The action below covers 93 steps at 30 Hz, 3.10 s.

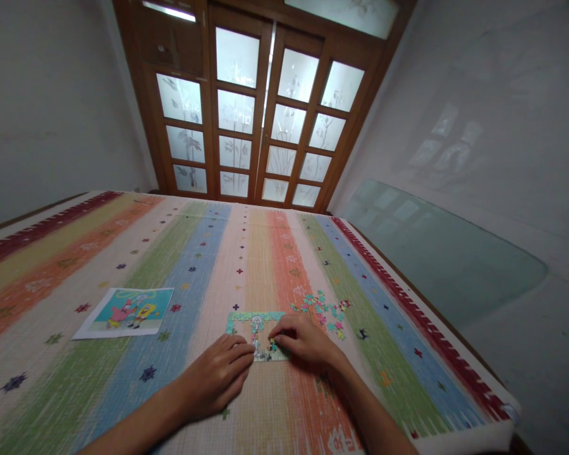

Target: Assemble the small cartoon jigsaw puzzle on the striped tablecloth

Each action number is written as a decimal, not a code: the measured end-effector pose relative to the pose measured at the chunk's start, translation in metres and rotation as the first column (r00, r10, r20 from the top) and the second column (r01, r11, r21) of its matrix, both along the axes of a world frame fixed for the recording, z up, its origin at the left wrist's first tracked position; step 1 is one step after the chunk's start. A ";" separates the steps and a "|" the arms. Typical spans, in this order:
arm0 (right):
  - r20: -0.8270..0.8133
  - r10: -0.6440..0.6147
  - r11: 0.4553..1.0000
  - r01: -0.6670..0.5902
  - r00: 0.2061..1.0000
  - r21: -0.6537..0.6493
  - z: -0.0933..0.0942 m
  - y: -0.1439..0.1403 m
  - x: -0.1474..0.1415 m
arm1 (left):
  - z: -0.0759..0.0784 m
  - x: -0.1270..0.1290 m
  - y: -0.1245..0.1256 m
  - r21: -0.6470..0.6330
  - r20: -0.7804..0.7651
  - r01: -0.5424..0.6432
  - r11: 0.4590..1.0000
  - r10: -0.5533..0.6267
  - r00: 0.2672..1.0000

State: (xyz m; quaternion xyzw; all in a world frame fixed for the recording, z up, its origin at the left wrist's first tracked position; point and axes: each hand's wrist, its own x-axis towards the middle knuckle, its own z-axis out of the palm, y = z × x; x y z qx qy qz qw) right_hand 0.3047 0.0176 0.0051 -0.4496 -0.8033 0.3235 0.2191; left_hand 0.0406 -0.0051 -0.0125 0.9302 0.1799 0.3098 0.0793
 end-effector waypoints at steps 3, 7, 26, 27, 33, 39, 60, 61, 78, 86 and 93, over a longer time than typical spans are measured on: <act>0.005 -0.009 1.000 0.009 1.000 0.020 -0.002 0.000 -0.001 | -0.001 0.000 0.001 0.004 0.000 0.003 1.000 -0.003 1.000; 0.037 -0.008 0.999 0.006 0.999 0.048 -0.003 0.000 -0.001 | -0.002 -0.001 0.001 0.018 0.006 0.002 1.000 -0.002 1.000; 0.102 -0.005 0.999 0.001 0.995 0.044 0.000 -0.003 0.001 | -0.001 -0.002 0.000 0.025 -0.013 -0.004 1.000 0.004 1.000; 0.101 -0.006 0.999 0.003 0.995 0.036 0.001 -0.003 0.001 | -0.002 -0.002 0.000 0.027 -0.014 -0.003 1.000 0.004 1.000; 0.119 -0.012 1.000 0.009 0.993 0.022 0.004 -0.005 -0.002 | -0.006 -0.002 0.001 0.027 -0.022 0.000 1.000 0.000 1.000; 0.217 -0.012 0.996 -0.008 0.976 0.090 0.008 -0.008 -0.006 | -0.006 -0.002 0.001 0.034 -0.046 -0.009 0.999 0.011 0.999; 0.175 -0.255 0.906 0.172 0.951 0.387 -0.011 -0.081 -0.020 | 0.003 0.016 -0.012 0.066 -0.153 -0.183 0.981 0.191 0.970; 0.161 -0.262 0.904 0.184 0.952 0.385 -0.012 -0.083 -0.018 | 0.002 0.019 -0.014 0.061 -0.158 -0.209 0.976 0.216 0.964; -0.033 -0.761 0.538 0.658 0.648 0.527 -0.045 -0.079 0.071 | -0.046 0.011 -0.045 0.156 -0.005 -0.408 0.899 0.414 0.910; -0.056 -0.769 0.536 0.690 0.637 0.487 -0.053 -0.082 0.076 | -0.042 0.009 -0.045 0.100 0.023 -0.401 0.911 0.401 0.916; 0.015 -0.728 0.595 0.622 0.685 0.508 -0.044 -0.073 0.074 | -0.042 0.009 -0.046 0.093 0.035 -0.396 0.914 0.394 0.918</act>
